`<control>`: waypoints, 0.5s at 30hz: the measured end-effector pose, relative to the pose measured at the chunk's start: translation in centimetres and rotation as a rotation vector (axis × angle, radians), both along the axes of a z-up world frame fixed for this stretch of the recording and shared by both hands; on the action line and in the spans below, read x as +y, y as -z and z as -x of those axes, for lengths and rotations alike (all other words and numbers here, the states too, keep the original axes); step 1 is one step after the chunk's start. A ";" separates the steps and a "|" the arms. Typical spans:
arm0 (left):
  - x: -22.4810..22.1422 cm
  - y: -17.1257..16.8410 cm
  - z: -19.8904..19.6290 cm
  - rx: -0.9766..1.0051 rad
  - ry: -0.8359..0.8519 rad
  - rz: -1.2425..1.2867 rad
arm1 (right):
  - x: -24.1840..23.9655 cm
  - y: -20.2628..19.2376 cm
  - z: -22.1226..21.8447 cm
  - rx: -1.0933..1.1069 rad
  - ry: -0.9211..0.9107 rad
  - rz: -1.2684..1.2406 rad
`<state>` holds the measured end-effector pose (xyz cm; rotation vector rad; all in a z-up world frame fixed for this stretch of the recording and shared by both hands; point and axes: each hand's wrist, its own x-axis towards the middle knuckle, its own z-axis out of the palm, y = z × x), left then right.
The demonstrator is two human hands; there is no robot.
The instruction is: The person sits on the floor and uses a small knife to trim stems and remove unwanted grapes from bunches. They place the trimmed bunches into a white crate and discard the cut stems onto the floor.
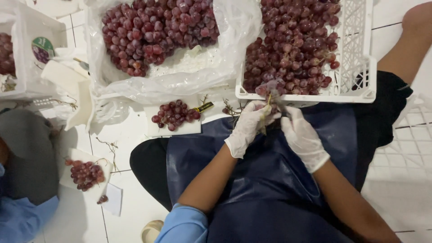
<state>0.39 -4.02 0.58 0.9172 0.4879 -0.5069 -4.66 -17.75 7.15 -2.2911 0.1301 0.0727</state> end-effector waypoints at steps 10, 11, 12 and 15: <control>0.0 3.4 -0.8 0.034 -0.145 0.449 | -2.9 -4.6 0.2 -0.295 -0.245 0.848; 0.1 3.7 -0.9 0.017 -0.139 0.435 | -2.7 -5.5 -0.5 -0.133 -0.327 0.926; 0.2 4.1 -0.9 0.000 -0.133 0.418 | -2.4 -6.4 -1.2 0.034 -0.405 0.998; 0.6 4.0 -0.8 0.019 -0.161 0.401 | -2.5 -5.7 -1.9 0.139 -0.470 0.901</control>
